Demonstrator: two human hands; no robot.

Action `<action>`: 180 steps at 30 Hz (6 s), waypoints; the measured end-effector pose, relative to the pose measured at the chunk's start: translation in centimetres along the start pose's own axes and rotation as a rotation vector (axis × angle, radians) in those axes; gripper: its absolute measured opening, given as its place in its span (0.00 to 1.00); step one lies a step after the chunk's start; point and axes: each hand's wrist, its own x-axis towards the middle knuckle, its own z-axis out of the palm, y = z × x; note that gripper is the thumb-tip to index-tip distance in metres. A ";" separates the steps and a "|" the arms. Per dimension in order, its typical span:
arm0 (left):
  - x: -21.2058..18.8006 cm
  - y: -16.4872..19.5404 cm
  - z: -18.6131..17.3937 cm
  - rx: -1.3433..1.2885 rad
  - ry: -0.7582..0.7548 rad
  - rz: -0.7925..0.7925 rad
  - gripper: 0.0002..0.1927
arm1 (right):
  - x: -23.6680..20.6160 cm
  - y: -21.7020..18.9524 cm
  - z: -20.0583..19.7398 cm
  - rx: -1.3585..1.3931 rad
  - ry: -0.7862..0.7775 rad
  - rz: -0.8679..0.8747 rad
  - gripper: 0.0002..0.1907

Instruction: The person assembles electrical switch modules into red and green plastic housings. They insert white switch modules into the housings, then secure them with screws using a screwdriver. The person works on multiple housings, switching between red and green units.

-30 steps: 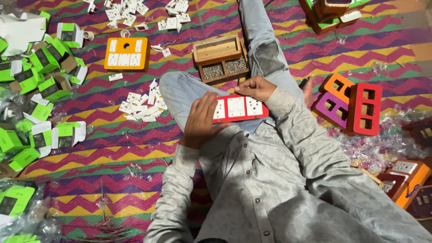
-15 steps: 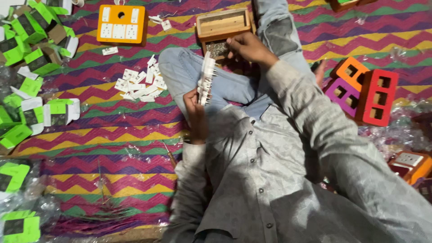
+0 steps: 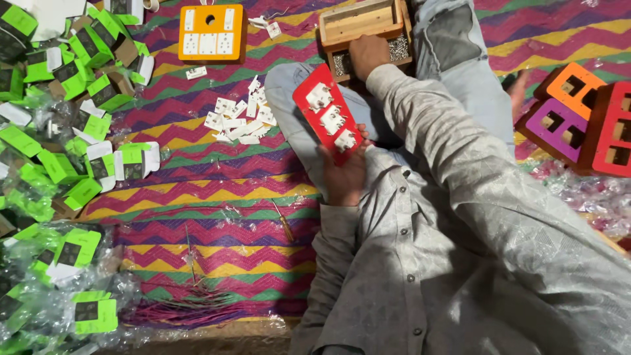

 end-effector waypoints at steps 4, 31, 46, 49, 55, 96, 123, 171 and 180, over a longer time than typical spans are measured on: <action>0.1 0.5 0.3 0.025 0.009 -0.020 0.43 | -0.3 0.7 -0.1 0.070 0.021 -0.067 0.07; 0.4 0.1 1.9 0.008 0.104 -0.024 0.36 | -17.5 2.6 -6.8 1.304 0.105 -0.251 0.06; 0.4 1.0 1.9 -0.025 0.200 -0.081 0.38 | -17.3 1.6 -7.2 1.081 0.120 -0.509 0.10; 0.4 1.0 1.7 0.000 0.102 -0.098 0.40 | -17.2 1.4 -6.6 1.128 0.046 -0.464 0.10; 0.2 1.3 1.5 0.031 0.124 -0.106 0.42 | -17.1 0.9 -5.8 1.151 -0.010 -0.401 0.10; -0.7 0.3 0.5 1.461 0.003 0.321 0.10 | -17.5 1.6 -6.6 0.881 0.195 -0.632 0.08; -0.6 -0.1 -2.9 2.304 -0.052 0.704 0.22 | -18.3 1.9 -7.7 0.915 0.092 -0.641 0.11; -0.9 0.8 1.2 2.619 -0.064 0.565 0.24 | -17.5 2.2 -5.7 1.005 0.062 -0.658 0.25; -0.2 0.6 -1.1 0.002 -0.226 0.013 0.45 | -18.0 1.7 -7.6 1.024 0.041 -0.592 0.28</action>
